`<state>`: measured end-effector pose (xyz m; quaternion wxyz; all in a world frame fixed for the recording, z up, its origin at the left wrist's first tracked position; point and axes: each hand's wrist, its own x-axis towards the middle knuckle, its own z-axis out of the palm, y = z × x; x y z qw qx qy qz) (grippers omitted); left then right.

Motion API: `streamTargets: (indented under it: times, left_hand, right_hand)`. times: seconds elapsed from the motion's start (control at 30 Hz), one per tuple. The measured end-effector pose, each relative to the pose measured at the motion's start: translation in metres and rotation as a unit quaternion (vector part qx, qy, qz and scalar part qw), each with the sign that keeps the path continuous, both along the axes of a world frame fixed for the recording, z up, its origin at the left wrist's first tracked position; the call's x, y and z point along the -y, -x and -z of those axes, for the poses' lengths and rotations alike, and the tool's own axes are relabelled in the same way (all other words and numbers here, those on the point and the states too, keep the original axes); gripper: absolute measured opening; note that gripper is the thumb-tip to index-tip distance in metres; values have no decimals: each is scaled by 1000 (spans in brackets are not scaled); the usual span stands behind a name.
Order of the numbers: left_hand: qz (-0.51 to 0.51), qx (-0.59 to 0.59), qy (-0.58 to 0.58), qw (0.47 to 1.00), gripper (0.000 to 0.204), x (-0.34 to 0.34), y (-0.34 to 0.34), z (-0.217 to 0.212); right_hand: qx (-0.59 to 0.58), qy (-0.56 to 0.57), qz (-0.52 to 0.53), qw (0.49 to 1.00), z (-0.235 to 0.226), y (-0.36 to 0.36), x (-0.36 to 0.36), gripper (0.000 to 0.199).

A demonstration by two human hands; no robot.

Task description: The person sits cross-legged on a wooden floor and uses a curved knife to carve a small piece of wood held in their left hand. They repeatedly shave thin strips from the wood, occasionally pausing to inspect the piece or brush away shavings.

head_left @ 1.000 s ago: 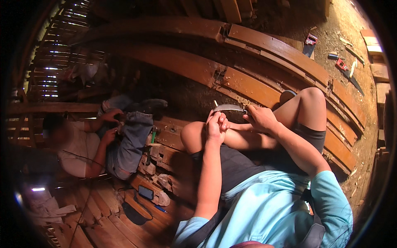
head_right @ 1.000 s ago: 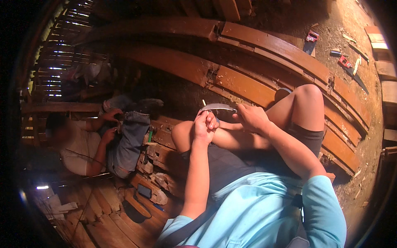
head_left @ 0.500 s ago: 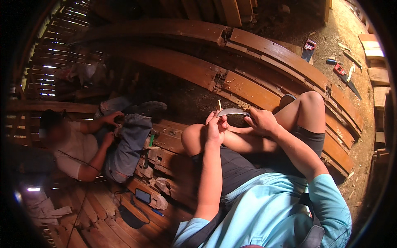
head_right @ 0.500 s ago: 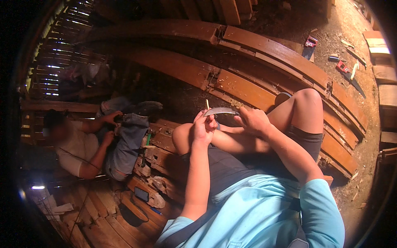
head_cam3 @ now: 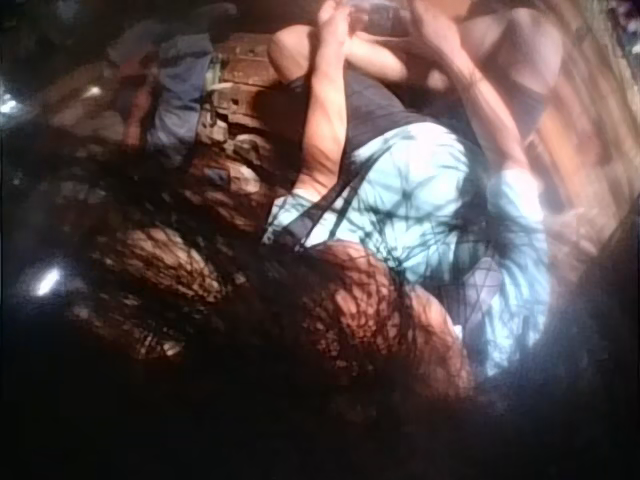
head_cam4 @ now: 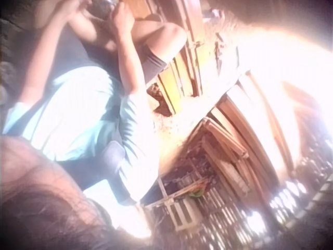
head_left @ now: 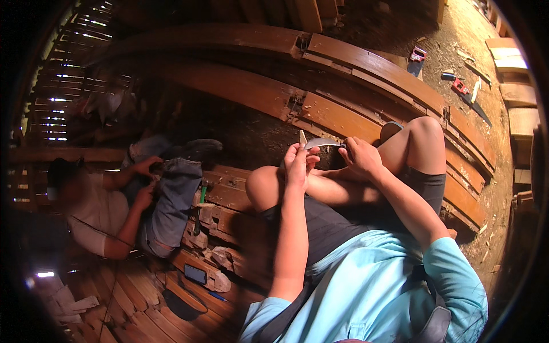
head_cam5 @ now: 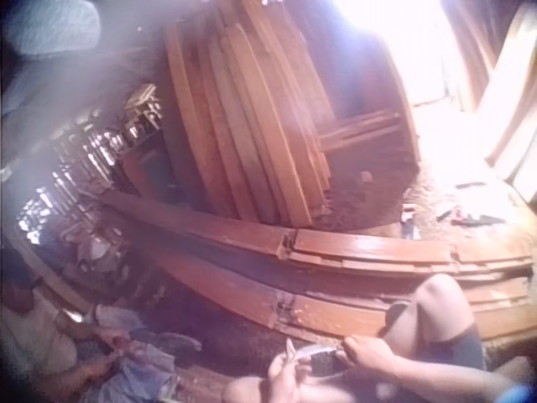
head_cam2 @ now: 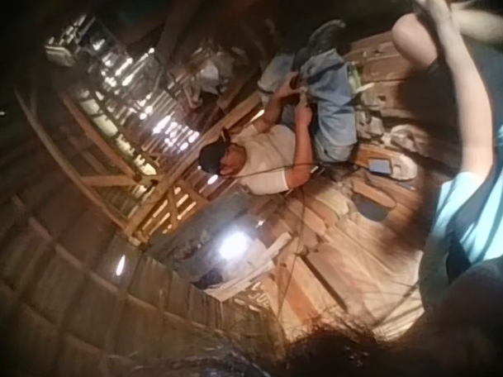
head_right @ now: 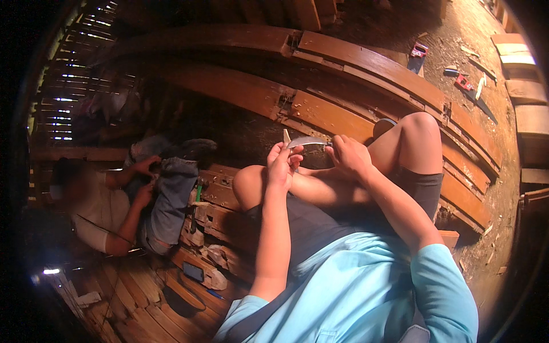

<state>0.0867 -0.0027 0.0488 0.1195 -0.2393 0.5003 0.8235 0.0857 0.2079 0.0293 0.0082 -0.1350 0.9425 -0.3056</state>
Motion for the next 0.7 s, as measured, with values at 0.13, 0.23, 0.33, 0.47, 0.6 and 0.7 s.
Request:
streamTargets:
  times: [0.13, 0.23, 0.33, 0.47, 0.6, 0.7]
  left_hand:
    - [-2, -4, 55, 998, 15, -4, 3, 3]
    - [-3, 3, 50, 999, 17, -7, 4, 2]
    - [-6, 0, 50, 999, 20, -6, 4, 2]
    - [11, -17, 34, 999, 24, -9, 2, -5]
    - [17, -17, 7, 1000, 24, -7, 1, -6]
    - [31, -3, 18, 999, 21, -4, 1, 0]
  right_hand:
    - [9, 15, 32, 999, 6, 4, 2, 30]
    - [52, 27, 40, 997, 11, 7, 0, 31]
    - [90, 19, 17, 996, 9, 8, -1, 33]
    - [108, -3, 2, 994, 4, 5, 2, 34]
    - [97, -5, 31, 995, 4, 4, 3, 34]
    - [92, -5, 61, 994, 7, 4, 5, 34]
